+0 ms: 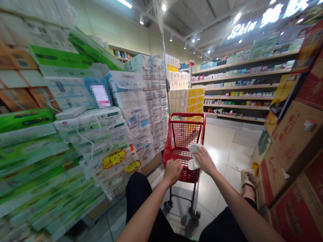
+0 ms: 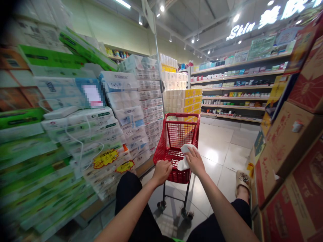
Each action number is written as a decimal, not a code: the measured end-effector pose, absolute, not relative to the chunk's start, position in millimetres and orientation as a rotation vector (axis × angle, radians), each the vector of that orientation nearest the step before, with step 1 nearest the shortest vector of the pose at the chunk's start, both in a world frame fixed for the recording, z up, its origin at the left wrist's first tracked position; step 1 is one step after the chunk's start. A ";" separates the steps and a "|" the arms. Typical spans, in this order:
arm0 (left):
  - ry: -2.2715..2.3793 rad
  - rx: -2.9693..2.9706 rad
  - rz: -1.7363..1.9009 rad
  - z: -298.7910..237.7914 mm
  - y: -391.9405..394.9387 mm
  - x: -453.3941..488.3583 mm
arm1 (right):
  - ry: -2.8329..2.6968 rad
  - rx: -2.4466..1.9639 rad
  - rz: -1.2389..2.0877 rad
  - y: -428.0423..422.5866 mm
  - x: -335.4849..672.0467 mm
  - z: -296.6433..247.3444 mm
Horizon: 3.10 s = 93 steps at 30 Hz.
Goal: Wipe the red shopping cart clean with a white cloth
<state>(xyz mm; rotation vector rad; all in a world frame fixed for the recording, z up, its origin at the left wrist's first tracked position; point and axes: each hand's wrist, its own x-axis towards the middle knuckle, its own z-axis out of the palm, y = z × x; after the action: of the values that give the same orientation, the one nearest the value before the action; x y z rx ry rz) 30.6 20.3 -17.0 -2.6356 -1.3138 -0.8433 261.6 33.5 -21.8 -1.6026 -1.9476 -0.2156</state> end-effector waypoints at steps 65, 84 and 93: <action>-1.271 -2.637 -0.902 -29.6 2.3 43.8 | -2.055 -1.531 -0.530 -31.1 176.5 -20.3; -1.154 -2.750 -1.003 -32.7 7.0 41.4 | -1.788 -1.464 -0.008 27.7 287.6 -32.6; -1.199 -2.686 -0.969 -33.2 12.7 38.1 | -1.820 -1.586 -0.272 -13.9 246.2 -42.5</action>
<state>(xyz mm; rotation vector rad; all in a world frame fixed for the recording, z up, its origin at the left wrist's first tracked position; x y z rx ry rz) 38.1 12.7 -33.2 -2.6862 -1.1988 -0.9693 246.2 -13.9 -42.5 -1.5855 -1.8201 -0.2722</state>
